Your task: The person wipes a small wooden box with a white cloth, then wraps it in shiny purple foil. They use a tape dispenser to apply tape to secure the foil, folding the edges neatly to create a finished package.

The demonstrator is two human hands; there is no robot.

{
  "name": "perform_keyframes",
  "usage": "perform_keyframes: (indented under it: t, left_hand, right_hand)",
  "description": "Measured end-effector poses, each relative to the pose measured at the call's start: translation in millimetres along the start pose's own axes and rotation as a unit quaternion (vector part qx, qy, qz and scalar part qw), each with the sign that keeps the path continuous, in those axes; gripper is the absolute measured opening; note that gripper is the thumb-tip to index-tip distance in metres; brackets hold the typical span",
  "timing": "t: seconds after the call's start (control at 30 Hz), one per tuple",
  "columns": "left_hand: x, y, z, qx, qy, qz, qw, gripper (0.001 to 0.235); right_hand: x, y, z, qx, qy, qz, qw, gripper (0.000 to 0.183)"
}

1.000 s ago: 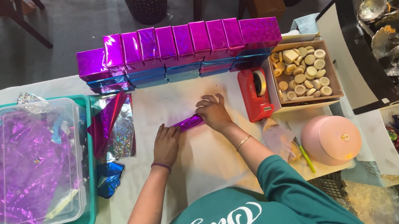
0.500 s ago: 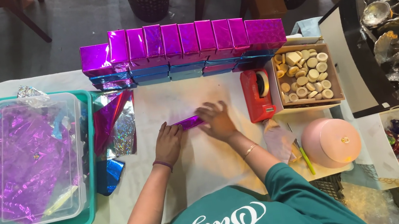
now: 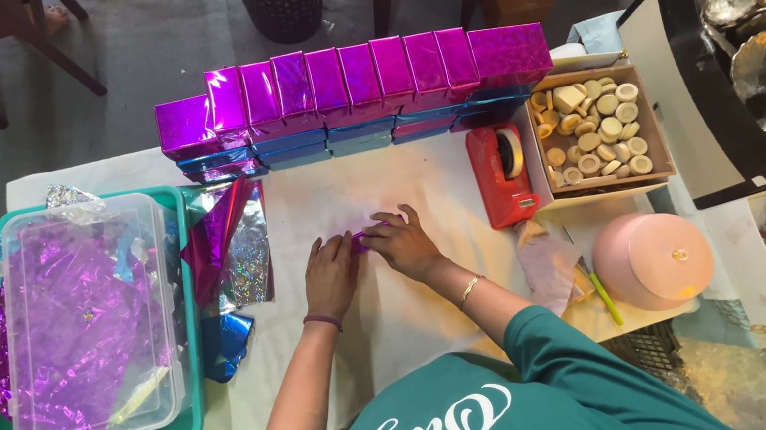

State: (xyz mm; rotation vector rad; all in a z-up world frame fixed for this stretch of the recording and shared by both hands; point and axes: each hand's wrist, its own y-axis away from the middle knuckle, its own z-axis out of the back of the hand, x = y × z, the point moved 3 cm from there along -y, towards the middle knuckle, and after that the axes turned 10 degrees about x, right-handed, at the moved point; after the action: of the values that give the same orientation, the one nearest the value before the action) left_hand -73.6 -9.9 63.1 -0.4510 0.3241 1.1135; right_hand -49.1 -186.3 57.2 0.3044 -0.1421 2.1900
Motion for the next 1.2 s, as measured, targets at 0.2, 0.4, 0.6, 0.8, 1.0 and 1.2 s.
perform_keyframes:
  t: [0.2,0.4,0.6,0.8,1.0,1.2]
  left_hand:
    - [5,4,-11,0.005,-0.081,-0.004,0.997,0.021]
    - [6,10,-19,-0.014,-0.125,-0.02,0.992,0.024]
    - [0,11,-5,-0.001,-0.084,-0.014,0.996,0.034]
    - [28,10,-37,0.003,-0.104,-0.021,0.994,0.027]
    - [20,4,-19,0.033,-0.06,-0.008,0.998,0.025]
    - [11,12,-23,0.019,-0.082,0.009,0.996,0.02]
  right_hand:
    - [-2,0,-4,-0.022,-0.013,0.003,1.0,0.033]
    - [3,6,10,-0.026,-0.022,-0.012,0.999,0.03]
    - [-51,83,45,-0.3,-0.212,-0.157,0.917,0.017]
    - [-143,169,71,-0.361,-0.177,-0.333,0.853,0.013]
    - [-189,173,72,-0.227,-0.164,-0.408,0.869,0.028]
    - [-210,156,55,-0.134,-0.172,-0.455,0.863,0.026]
